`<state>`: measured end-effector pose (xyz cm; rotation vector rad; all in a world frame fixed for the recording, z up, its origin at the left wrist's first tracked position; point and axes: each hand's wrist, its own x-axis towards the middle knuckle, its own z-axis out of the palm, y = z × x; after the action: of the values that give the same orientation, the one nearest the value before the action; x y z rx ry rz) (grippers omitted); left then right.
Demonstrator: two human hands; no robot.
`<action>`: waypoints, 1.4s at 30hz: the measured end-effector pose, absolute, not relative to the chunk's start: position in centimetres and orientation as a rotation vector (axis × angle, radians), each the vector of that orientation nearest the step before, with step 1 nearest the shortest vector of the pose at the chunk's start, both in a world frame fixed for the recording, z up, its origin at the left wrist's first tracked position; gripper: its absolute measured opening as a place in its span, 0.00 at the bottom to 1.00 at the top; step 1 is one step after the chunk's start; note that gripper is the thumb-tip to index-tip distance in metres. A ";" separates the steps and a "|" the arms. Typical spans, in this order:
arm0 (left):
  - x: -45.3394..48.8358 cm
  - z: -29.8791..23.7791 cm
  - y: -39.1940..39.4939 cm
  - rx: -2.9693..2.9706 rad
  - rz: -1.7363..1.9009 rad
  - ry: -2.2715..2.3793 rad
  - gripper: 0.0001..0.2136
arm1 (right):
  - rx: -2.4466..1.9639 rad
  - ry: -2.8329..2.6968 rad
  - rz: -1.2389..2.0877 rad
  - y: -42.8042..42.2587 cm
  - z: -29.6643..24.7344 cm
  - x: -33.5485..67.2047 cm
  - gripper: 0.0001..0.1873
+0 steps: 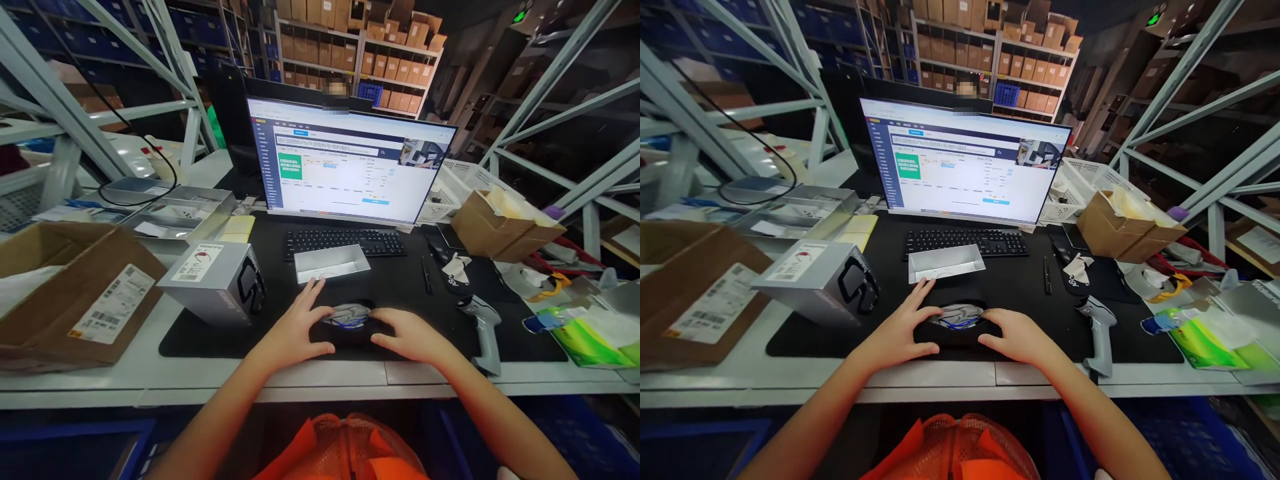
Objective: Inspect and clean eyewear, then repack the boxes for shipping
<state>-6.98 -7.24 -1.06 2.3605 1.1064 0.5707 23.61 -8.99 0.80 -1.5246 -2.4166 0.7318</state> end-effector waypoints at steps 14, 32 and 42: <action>-9.4 -5.0 -8.2 2.063 0.567 1.472 0.18 | -1.214 -2.758 0.299 -7.2 1.4 15.1 0.59; -8.2 -1.8 -8.2 1.601 0.589 1.062 0.27 | -1.194 -2.724 0.559 -8.9 2.9 18.1 0.55; -0.1 3.0 -8.5 2.047 0.676 1.156 0.17 | -1.252 -2.693 0.180 -9.3 -0.1 15.8 0.33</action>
<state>-0.15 -8.45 2.97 2.0468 1.1558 0.6757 15.82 -9.30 -0.07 -1.2519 -2.6931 0.1801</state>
